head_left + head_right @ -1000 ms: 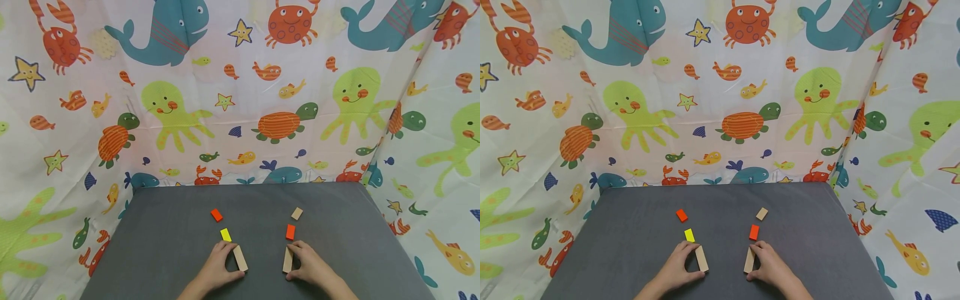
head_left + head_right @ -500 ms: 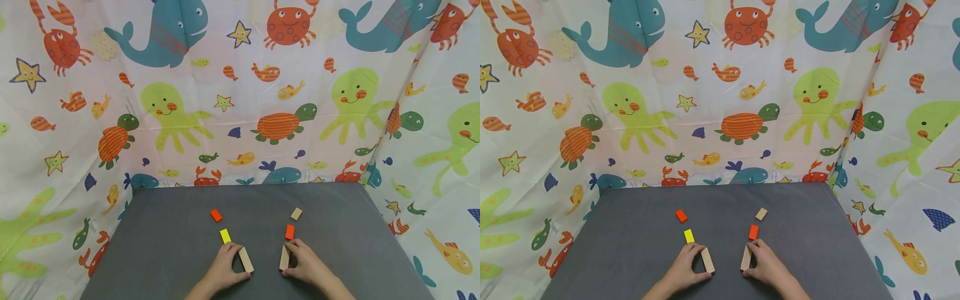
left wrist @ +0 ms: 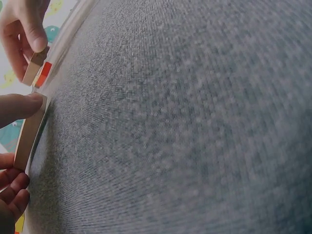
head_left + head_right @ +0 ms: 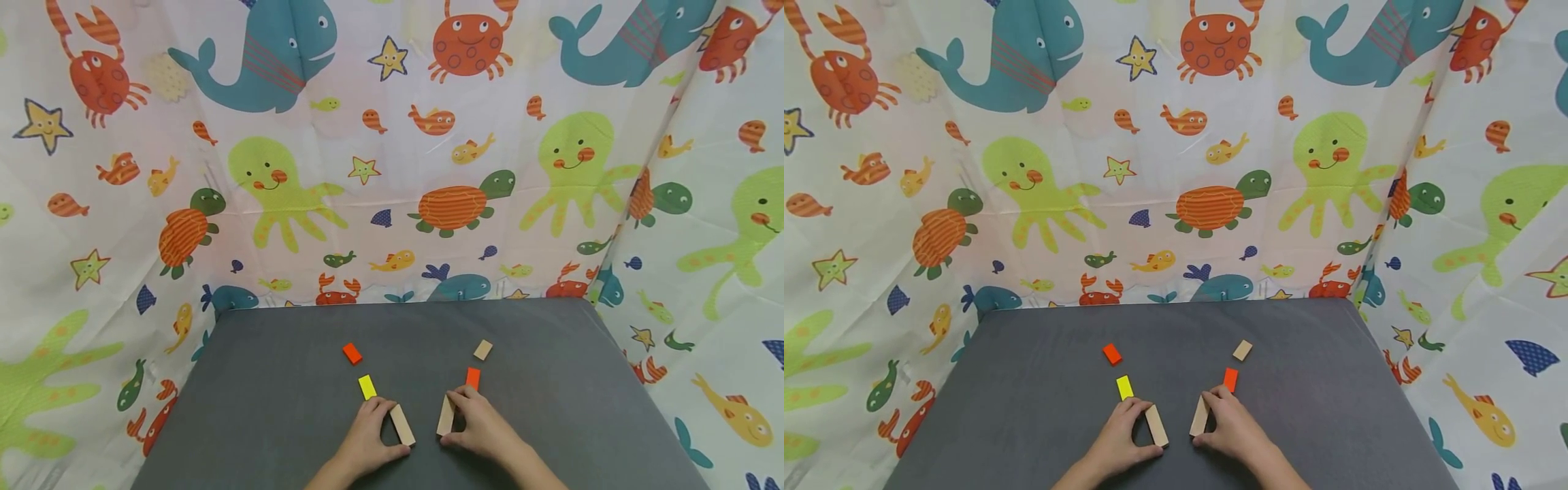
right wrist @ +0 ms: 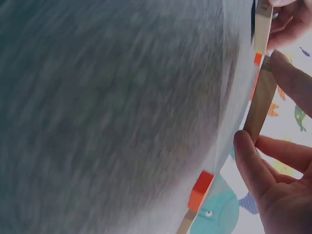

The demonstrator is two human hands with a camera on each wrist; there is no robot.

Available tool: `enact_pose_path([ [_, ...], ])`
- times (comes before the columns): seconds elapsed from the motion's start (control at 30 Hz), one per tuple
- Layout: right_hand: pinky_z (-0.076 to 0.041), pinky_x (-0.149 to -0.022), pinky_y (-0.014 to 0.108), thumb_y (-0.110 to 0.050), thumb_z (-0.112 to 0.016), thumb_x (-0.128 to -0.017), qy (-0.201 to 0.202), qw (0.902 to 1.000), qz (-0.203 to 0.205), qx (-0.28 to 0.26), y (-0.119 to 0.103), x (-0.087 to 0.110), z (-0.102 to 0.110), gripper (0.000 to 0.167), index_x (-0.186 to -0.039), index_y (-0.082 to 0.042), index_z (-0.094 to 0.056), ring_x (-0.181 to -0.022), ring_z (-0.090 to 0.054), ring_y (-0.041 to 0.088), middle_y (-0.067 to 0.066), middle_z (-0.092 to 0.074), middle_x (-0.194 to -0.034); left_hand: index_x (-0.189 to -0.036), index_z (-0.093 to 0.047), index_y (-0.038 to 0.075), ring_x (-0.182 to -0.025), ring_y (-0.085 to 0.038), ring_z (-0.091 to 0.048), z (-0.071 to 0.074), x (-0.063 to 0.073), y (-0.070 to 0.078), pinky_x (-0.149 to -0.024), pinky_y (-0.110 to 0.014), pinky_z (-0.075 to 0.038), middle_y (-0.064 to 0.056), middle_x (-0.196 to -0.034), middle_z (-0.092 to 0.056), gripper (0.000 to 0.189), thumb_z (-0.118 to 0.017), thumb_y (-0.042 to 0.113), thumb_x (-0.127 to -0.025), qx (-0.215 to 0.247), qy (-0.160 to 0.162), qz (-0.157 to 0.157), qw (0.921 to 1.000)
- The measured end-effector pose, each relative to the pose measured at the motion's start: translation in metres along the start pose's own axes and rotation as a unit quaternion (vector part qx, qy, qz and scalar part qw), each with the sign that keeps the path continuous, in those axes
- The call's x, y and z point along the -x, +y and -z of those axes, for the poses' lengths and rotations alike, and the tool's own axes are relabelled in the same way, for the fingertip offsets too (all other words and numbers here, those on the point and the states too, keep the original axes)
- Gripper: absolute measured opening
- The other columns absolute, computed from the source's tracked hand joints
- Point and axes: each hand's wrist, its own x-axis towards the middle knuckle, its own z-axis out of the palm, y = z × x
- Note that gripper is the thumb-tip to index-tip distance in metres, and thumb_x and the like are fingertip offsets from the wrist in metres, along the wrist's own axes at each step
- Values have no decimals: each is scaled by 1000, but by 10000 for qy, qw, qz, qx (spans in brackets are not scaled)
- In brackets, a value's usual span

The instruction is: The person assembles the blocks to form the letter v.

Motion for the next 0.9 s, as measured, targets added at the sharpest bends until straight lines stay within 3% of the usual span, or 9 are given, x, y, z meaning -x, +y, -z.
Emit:
enact_pose_path([
  [0.17, -52, -75, 33, -39, -91, -71, -140, 9999, -1, -32, -9, -8, -10, 84, -135, 5, -58, -91, -56, 13, 9, -56, -121, -135, -60, 14, -118, -23, -50, -2, -1, 1, -99, -49, -49, 0, -125, -53, 82, -86, 57, -70, -83, 7, 111, 9999],
  [0.47, -51, -72, 29, -37, -93, -70, -339, 9993, -129, -48, -10, -11, -24, 82, -133, 4, -60, -87, -55, 11, 7, -56, -117, -135, -60, 12, -118, -22, -49, -7, -4, 4, -99, -48, -49, 0, -125, -53, 81, -85, 56, -72, -161, 85, -50, 9998],
  [0.9, -55, -81, 39, -37, -93, -69, -304, 9991, -244, 178, -21, -14, -30, 84, -133, 6, -60, -93, -60, 18, 10, -57, -118, -135, -59, 13, -117, -21, -48, -6, -2, 1, -99, -48, -49, 1, -123, -53, 80, -84, 57, -73, -278, 49, -146, 9995],
])
